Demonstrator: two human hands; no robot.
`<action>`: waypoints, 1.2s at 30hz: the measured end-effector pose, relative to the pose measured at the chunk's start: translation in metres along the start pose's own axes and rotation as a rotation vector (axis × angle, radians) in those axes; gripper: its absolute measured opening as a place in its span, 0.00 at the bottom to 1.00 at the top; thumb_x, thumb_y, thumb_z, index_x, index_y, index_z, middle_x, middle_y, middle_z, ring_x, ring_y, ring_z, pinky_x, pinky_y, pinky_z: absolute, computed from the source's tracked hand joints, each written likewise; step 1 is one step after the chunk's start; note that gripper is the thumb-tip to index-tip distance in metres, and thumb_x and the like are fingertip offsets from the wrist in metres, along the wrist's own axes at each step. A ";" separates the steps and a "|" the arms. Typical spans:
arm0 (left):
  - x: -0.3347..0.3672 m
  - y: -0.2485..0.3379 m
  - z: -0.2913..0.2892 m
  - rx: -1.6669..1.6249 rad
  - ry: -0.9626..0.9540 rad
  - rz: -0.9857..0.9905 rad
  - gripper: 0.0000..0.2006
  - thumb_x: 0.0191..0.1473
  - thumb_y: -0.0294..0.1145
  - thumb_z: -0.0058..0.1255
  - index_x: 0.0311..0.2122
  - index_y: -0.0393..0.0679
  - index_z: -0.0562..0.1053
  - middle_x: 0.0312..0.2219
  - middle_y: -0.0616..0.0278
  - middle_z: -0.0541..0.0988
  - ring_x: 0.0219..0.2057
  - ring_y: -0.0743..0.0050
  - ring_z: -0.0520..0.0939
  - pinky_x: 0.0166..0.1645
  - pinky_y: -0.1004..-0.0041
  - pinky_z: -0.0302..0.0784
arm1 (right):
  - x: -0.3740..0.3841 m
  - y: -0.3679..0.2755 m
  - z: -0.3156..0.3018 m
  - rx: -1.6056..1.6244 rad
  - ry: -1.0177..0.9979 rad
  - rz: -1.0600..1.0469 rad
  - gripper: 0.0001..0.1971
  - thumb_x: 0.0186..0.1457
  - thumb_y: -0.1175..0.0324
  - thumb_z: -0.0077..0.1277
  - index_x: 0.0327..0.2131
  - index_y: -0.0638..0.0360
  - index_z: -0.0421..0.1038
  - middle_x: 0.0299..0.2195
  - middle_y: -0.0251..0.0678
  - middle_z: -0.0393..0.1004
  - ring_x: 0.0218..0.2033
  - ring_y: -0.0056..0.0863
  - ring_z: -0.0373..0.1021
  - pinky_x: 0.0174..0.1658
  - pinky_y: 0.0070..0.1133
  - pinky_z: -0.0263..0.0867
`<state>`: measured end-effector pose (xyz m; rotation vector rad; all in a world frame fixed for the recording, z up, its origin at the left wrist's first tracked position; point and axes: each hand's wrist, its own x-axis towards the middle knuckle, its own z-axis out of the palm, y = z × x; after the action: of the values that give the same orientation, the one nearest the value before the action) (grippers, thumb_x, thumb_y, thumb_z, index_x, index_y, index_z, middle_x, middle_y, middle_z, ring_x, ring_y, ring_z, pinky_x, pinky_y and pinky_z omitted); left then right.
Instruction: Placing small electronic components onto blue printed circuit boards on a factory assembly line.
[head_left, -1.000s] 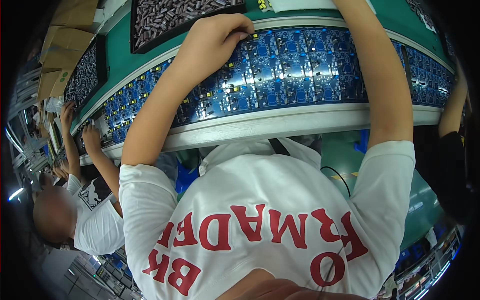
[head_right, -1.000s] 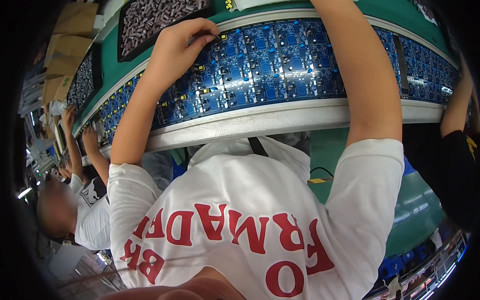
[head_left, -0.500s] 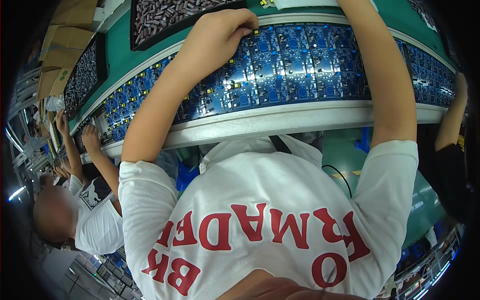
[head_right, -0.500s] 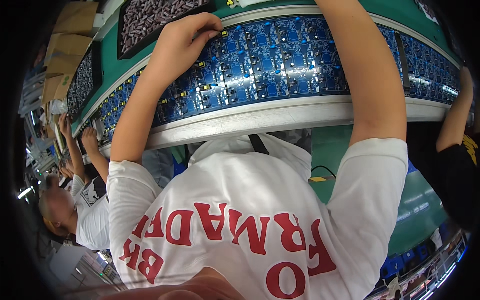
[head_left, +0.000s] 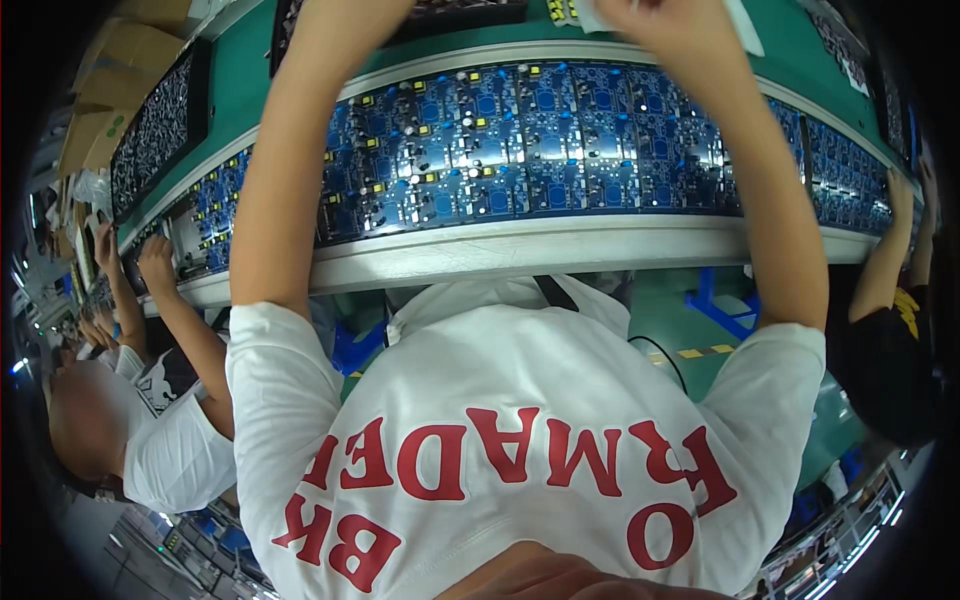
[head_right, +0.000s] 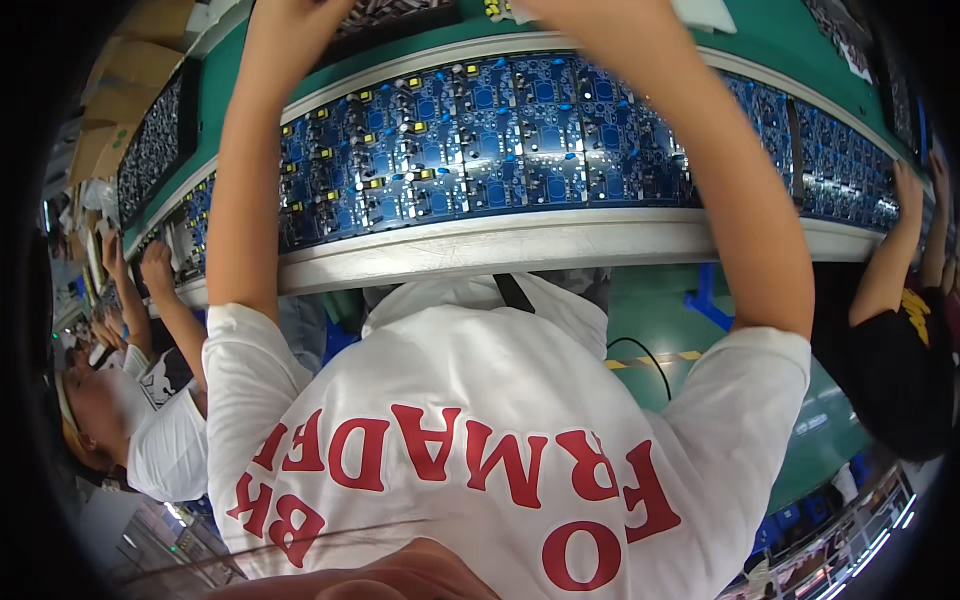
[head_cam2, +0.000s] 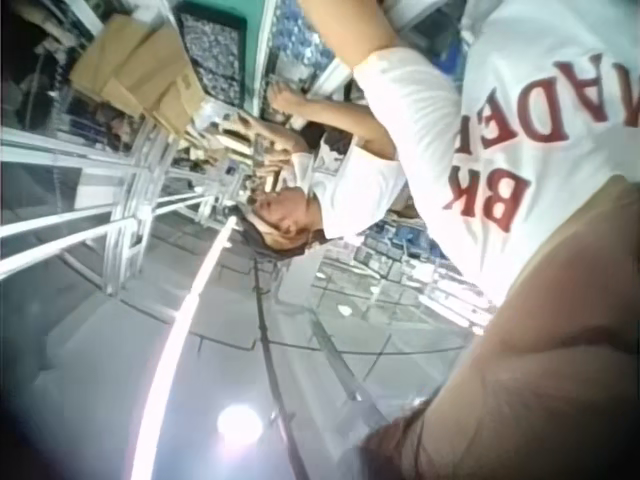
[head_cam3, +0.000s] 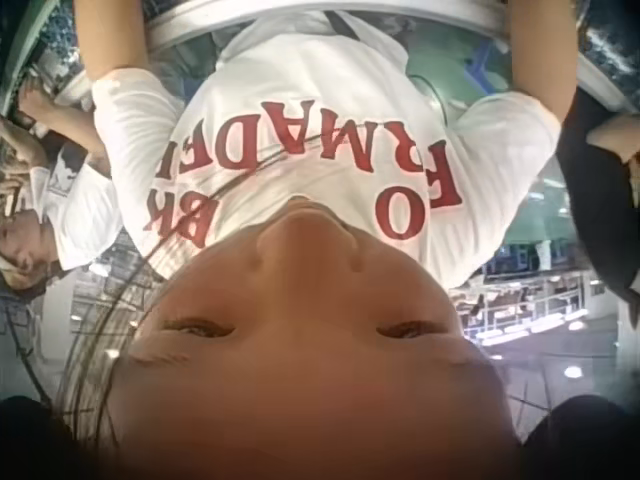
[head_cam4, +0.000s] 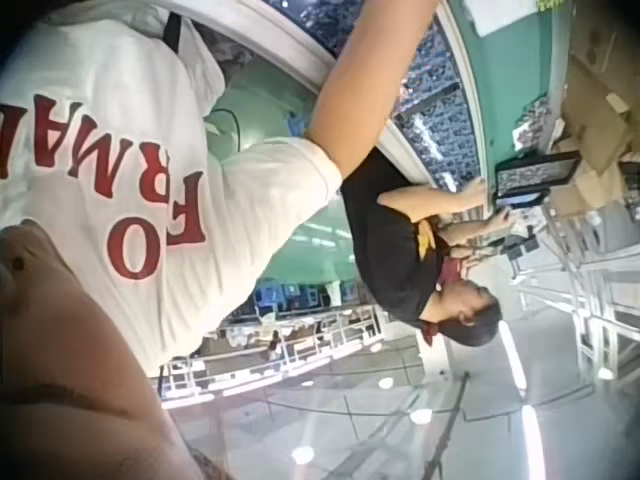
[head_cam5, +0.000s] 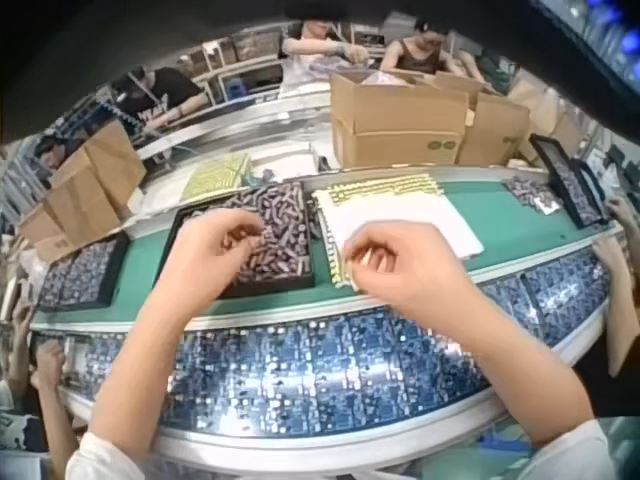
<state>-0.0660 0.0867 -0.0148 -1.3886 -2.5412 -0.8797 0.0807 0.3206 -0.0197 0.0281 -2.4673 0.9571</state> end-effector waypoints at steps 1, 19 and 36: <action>0.005 0.003 -0.018 0.085 -0.041 -0.094 0.09 0.55 0.29 0.59 0.40 0.38 0.80 0.33 0.52 0.83 0.35 0.57 0.84 0.42 0.63 0.78 | -0.013 -0.017 0.009 0.041 -0.144 -0.063 0.09 0.54 0.69 0.61 0.38 0.59 0.80 0.31 0.36 0.80 0.29 0.27 0.74 0.34 0.22 0.70; 0.023 -0.042 0.005 0.024 -0.150 -0.114 0.10 0.52 0.33 0.62 0.34 0.36 0.82 0.31 0.44 0.83 0.37 0.44 0.84 0.45 0.55 0.78 | -0.065 -0.039 0.027 -0.260 -0.393 -0.178 0.08 0.53 0.72 0.63 0.38 0.60 0.81 0.34 0.37 0.81 0.32 0.33 0.77 0.36 0.25 0.73; -0.013 0.030 -0.021 -0.031 -0.037 0.009 0.09 0.57 0.32 0.55 0.33 0.37 0.82 0.30 0.47 0.83 0.36 0.45 0.83 0.45 0.58 0.79 | -0.066 -0.038 0.030 -0.290 -0.358 -0.166 0.08 0.54 0.72 0.63 0.38 0.60 0.80 0.32 0.37 0.80 0.34 0.35 0.76 0.38 0.28 0.73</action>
<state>-0.0384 0.0779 0.0112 -1.4380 -2.5565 -0.9041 0.1333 0.2624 -0.0445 0.3272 -2.8543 0.5541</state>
